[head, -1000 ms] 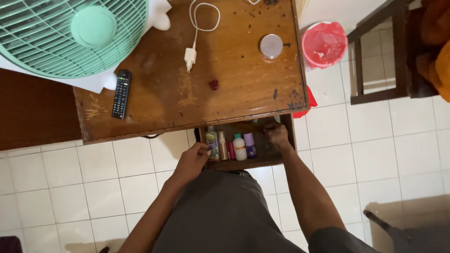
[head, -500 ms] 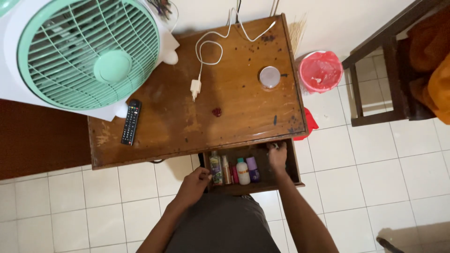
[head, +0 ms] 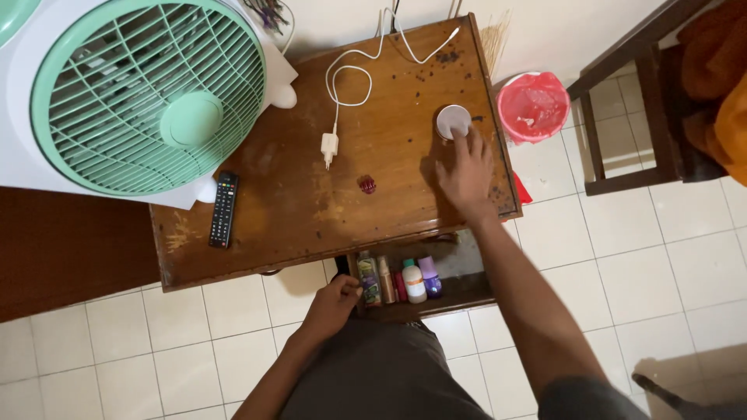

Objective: Cleaning a desk and a fan with a cloth.

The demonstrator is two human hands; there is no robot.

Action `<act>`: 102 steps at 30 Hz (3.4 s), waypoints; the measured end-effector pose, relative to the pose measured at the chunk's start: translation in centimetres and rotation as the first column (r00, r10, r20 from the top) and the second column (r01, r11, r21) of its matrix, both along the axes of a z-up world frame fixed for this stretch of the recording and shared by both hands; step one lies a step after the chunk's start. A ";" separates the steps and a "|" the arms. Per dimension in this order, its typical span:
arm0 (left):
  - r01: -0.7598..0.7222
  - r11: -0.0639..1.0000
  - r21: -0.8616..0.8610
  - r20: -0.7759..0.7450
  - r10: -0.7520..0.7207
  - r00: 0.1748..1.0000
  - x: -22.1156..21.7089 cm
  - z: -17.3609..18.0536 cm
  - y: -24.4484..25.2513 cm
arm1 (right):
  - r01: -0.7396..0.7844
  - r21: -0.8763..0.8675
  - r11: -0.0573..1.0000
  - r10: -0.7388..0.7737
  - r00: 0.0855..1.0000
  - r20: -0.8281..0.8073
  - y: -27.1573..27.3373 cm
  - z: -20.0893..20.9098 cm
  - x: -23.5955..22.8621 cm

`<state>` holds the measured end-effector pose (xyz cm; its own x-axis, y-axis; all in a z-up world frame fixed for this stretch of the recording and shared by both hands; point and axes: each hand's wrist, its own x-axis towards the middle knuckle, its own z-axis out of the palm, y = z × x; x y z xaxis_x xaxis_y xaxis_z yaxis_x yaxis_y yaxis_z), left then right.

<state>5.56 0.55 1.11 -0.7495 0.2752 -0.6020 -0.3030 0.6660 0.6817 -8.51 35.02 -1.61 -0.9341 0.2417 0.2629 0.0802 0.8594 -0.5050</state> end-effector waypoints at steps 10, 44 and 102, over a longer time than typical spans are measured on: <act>-0.074 0.997 0.032 0.027 0.073 0.997 -0.7 0.9 -1.8 | -0.115 0.116 0.987 0.065 0.927 0.370 2.0 -3.4 -5.6; 0.153 0.988 -0.012 -0.027 -0.153 0.988 3.2 -1.4 3.2 | -0.132 -0.034 0.991 0.121 0.733 0.670 0.4 -14.5 20.2; 0.394 0.892 0.222 -0.675 -0.151 0.722 -12.6 -2.6 9.8 | 0.602 -0.736 0.310 -0.446 0.776 0.447 -15.4 1.1 22.7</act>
<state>-7.07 10.37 -1.50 -0.7752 0.6153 0.1431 0.4311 0.3496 0.8318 14.21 19.67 -0.47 -0.5294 0.7120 -0.4613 0.4837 -0.1933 -0.8536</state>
